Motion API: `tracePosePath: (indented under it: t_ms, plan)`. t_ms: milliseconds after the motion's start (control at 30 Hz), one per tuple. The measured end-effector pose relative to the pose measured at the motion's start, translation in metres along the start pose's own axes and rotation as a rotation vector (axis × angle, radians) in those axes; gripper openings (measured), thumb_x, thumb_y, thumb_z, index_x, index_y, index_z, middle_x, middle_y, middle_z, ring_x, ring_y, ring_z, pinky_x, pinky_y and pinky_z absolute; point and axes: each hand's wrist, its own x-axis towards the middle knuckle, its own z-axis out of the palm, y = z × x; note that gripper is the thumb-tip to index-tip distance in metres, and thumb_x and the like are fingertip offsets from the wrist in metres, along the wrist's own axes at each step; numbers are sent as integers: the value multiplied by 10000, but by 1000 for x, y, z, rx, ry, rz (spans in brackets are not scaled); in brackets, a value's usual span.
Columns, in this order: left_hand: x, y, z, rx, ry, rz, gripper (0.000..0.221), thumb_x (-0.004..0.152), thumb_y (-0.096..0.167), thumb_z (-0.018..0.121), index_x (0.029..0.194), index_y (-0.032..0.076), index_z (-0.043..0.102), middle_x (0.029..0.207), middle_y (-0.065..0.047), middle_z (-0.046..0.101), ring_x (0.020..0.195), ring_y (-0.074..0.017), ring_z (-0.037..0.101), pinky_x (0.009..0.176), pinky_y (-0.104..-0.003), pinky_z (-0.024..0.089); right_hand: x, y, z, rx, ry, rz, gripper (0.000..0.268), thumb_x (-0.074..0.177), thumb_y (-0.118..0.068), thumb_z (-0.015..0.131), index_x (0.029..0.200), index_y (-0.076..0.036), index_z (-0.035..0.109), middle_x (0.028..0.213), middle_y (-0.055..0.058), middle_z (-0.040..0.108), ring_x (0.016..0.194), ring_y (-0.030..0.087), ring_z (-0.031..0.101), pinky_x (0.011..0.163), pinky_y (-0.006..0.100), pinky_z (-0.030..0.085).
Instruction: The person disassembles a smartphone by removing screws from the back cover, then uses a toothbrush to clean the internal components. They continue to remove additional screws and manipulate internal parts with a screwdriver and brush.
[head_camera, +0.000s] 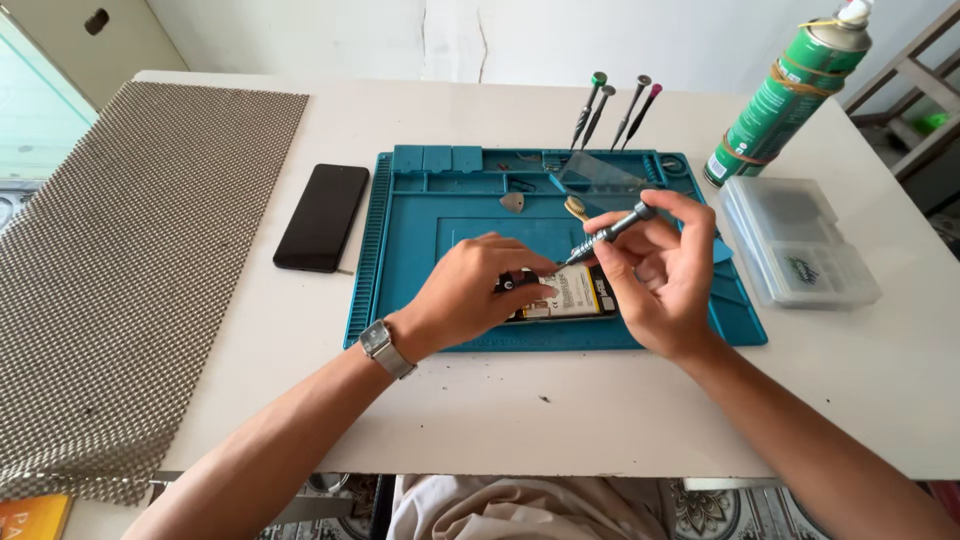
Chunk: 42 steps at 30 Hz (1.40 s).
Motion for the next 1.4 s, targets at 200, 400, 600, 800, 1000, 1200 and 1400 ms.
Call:
tracePosePath:
  t_ms: [200,400,600,800,1000,1200,1400]
  plan:
    - [0,-3,3,-21,51,12,119,884,180,763,985,126,796,891,-32,780,757,-177,686,680,-333,559,3,-4,3,-49,4,-31,539,1057,83,599,1438,-104,266,1254,238,659,965,149,675,905,292,587]
    - [0,-4,5,-5,40,-5,107,882,187,773,969,134,807,866,-29,784,735,-170,677,654,-334,545,3,-4,3,-53,6,-40,532,1056,84,599,1430,-100,268,1249,229,661,998,151,681,925,304,596]
    - [-1,-4,6,-29,55,14,113,886,175,761,979,123,798,877,-34,778,743,-166,671,652,-323,540,2,-2,2,-63,-9,-72,531,1051,76,606,1426,-91,269,1252,229,660,1051,170,687,946,317,606]
    - [-1,-3,7,-25,56,-81,113,869,207,787,905,105,819,789,-40,778,659,-169,626,591,-327,504,2,6,1,-233,-73,-242,539,1021,73,642,1391,-75,279,1231,233,651,1063,216,718,965,340,628]
    - [0,-3,9,-4,53,-176,147,855,222,794,906,86,821,787,-51,785,672,-154,650,585,-320,519,1,13,2,-216,-74,-240,536,1014,81,651,1367,-87,285,1227,222,660,1055,217,726,926,319,634]
    - [-3,-9,5,75,52,-33,746,850,367,820,1430,-18,551,1116,-119,756,1003,-246,697,819,-377,554,16,18,-20,-174,34,-104,475,1077,47,652,1427,-40,344,1147,184,689,1047,190,707,918,298,609]
    - [-4,-9,4,319,-188,44,871,737,609,815,1364,65,554,1313,-144,651,1223,-325,523,1001,-491,418,35,25,-53,-461,-85,29,423,983,1,715,1325,13,467,1002,117,728,888,159,741,782,277,612]
